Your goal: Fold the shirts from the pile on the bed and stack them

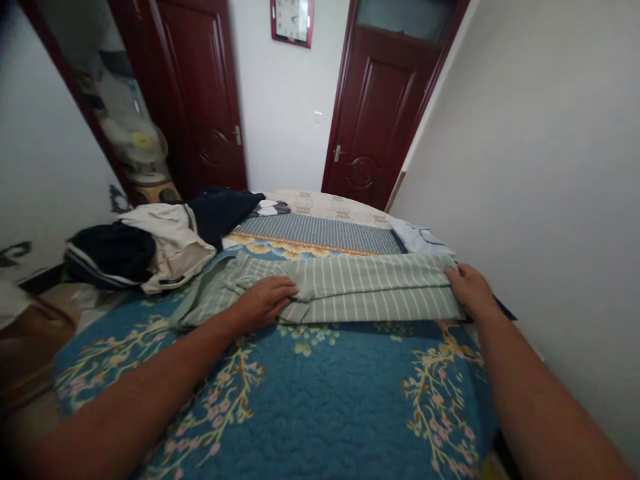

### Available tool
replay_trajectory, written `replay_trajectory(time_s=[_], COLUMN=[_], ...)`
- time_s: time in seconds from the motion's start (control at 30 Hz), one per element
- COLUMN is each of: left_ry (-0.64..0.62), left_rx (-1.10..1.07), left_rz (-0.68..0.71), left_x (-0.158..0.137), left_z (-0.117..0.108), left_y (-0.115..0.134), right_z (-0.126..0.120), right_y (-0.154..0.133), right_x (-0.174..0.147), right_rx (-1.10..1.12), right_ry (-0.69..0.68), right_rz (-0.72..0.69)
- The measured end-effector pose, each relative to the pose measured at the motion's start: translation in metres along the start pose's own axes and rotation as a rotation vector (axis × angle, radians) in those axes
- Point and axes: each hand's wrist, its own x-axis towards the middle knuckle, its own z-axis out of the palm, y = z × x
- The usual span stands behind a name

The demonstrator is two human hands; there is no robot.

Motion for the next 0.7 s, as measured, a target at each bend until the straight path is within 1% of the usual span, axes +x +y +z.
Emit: replay_trajectory(time_s=[0.07,0.13,0.2,0.27,0.37,0.47,0.57,0.67,0.7], left_ry=[-0.056,-0.112,-0.153,-0.174,-0.165,-0.150,-0.128,-0.104,-0.101], left_rx=[0.036,0.063,0.080,0.086,0.079,0.079,0.080,0.068,0.066], left_rz=[-0.007,-0.012,-0.021,-0.030,-0.030,-0.020,0.005,0.021,0.023], left_x=[0.000,0.001,0.002,0.002,0.003,0.003,0.003,0.003,0.003], left_z=[0.003,0.004,0.005,0.005,0.006,0.009,0.012,0.015,0.015], left_y=[0.006,0.011,0.014,0.015,0.012,0.007,0.002,-0.002,-0.002], right_z=[-0.002,0.000,0.003,0.006,0.007,0.001,-0.007,-0.008,-0.006], right_y=[0.019,0.030,0.031,0.025,0.008,-0.013,-0.040,-0.076,-0.089], right_x=[0.015,0.020,0.015,0.005,-0.005,-0.007,-0.010,-0.023,-0.031], right_rx=[-0.026,-0.074,-0.117,-0.144,-0.182,-0.201,-0.148,0.007,0.048], right_ry=[0.018,-0.022,-0.079,-0.123,-0.139,-0.115,-0.105,-0.160,-0.188], right_rz=[0.032,0.037,0.014,0.009,0.055,0.056,-0.003,-0.113,-0.128])
